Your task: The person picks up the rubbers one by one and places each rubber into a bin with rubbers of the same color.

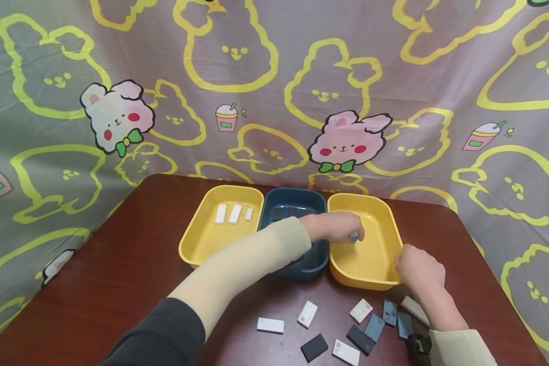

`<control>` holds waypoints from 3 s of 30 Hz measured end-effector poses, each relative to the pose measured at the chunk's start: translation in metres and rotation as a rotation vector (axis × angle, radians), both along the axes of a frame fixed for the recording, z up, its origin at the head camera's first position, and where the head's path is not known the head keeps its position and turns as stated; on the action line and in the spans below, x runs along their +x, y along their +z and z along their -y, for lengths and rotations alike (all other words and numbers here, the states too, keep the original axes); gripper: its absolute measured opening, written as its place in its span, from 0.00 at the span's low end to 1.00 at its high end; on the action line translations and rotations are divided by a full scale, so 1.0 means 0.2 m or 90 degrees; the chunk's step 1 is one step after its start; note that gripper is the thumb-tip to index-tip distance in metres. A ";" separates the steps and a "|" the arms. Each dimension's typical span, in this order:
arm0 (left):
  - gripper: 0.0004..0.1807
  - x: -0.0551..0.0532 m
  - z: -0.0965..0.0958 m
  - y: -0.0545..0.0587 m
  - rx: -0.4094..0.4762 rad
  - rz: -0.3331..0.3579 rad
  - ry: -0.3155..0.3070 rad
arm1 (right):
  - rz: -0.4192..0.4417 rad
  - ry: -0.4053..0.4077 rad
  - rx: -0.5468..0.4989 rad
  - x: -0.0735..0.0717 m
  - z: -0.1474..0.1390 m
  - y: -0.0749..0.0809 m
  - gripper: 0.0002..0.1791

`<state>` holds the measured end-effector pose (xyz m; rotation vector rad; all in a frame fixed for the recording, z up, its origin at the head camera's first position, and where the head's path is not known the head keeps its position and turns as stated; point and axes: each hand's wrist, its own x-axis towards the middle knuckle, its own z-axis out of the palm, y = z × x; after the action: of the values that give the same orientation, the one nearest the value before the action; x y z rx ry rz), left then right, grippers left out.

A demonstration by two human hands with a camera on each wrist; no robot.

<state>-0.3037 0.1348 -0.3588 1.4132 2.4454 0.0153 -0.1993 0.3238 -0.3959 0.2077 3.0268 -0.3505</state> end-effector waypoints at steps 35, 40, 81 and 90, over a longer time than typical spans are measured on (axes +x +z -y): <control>0.09 -0.06 -0.10 -0.07 -0.073 0.034 0.199 | -0.011 -0.009 -0.001 0.02 0.01 0.00 0.15; 0.07 -0.04 -0.09 -0.09 -0.068 0.036 0.200 | -0.004 -0.008 -0.001 0.02 0.02 -0.01 0.14; 0.12 -0.07 -0.10 -0.13 -0.159 -0.036 0.096 | -0.020 0.008 -0.006 0.01 -0.01 -0.01 0.12; 0.16 -0.14 -0.01 -0.04 -0.075 -0.076 0.053 | -0.001 -0.013 -0.008 0.01 0.00 0.01 0.14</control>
<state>-0.3322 0.1358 -0.3662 1.2954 2.5535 -0.1961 -0.1969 0.3242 -0.3940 0.2365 3.0259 -0.3713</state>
